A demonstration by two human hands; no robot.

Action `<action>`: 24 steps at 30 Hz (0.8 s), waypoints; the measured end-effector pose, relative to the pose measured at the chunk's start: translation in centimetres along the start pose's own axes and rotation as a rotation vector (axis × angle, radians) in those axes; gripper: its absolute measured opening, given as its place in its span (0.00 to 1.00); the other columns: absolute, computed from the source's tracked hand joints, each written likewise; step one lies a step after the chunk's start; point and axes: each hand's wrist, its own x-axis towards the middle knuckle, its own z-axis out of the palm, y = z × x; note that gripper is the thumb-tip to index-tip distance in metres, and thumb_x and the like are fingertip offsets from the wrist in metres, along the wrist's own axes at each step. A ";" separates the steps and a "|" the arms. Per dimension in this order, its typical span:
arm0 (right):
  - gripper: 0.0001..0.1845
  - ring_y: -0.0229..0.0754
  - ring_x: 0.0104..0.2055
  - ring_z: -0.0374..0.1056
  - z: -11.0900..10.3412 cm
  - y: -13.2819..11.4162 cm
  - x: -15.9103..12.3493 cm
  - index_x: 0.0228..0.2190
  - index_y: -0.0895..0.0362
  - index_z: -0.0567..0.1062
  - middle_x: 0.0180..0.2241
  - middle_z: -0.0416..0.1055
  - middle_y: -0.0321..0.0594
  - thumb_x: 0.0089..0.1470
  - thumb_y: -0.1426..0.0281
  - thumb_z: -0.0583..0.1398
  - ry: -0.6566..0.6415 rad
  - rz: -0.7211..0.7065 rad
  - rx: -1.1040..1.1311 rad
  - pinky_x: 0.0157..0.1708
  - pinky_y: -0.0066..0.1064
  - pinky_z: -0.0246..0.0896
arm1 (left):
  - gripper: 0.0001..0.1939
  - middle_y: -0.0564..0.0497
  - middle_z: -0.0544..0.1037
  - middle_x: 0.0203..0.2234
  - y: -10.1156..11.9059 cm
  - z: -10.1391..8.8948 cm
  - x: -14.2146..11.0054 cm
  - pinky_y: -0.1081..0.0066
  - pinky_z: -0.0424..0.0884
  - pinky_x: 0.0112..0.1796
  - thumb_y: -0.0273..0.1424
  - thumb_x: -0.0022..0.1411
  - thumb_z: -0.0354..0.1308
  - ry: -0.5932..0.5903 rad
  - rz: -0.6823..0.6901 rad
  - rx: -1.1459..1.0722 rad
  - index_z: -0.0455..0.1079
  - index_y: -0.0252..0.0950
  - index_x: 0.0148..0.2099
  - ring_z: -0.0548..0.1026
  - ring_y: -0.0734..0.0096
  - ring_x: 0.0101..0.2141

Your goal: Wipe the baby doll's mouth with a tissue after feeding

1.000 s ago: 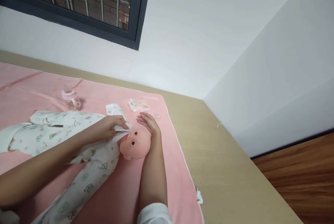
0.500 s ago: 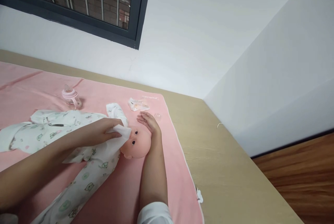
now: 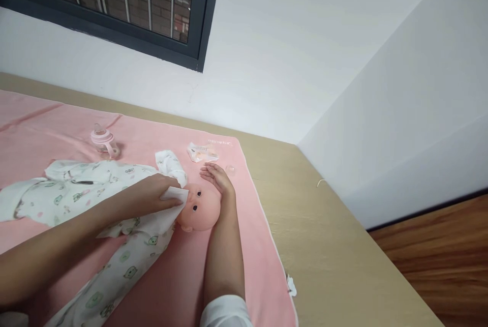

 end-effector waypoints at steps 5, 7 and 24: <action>0.11 0.41 0.39 0.76 0.1 -0.1 0.0 0.40 0.58 0.73 0.37 0.77 0.44 0.54 0.70 0.64 -0.003 -0.001 -0.004 0.52 0.38 0.70 | 0.14 0.54 0.67 0.18 -0.4 0.7 0.5 0.69 0.55 0.28 0.26 0.58 0.51 -0.022 0.023 0.106 0.52 0.37 0.22 0.64 0.69 0.23; 0.11 0.40 0.39 0.76 0.1 -0.1 0.0 0.40 0.58 0.73 0.38 0.77 0.44 0.54 0.70 0.64 0.002 0.001 -0.004 0.52 0.38 0.69 | 0.13 0.54 0.68 0.18 -0.6 0.9 0.7 0.69 0.58 0.30 0.26 0.58 0.51 -0.014 0.035 0.129 0.54 0.36 0.23 0.66 0.68 0.24; 0.11 0.41 0.41 0.76 -0.3 0.3 0.5 0.40 0.59 0.74 0.38 0.77 0.44 0.54 0.70 0.64 -0.005 -0.013 0.015 0.53 0.39 0.69 | 0.09 0.52 0.76 0.25 -2.1 1.3 1.2 0.64 0.61 0.40 0.27 0.60 0.49 0.052 0.060 0.092 0.64 0.36 0.27 0.73 0.63 0.30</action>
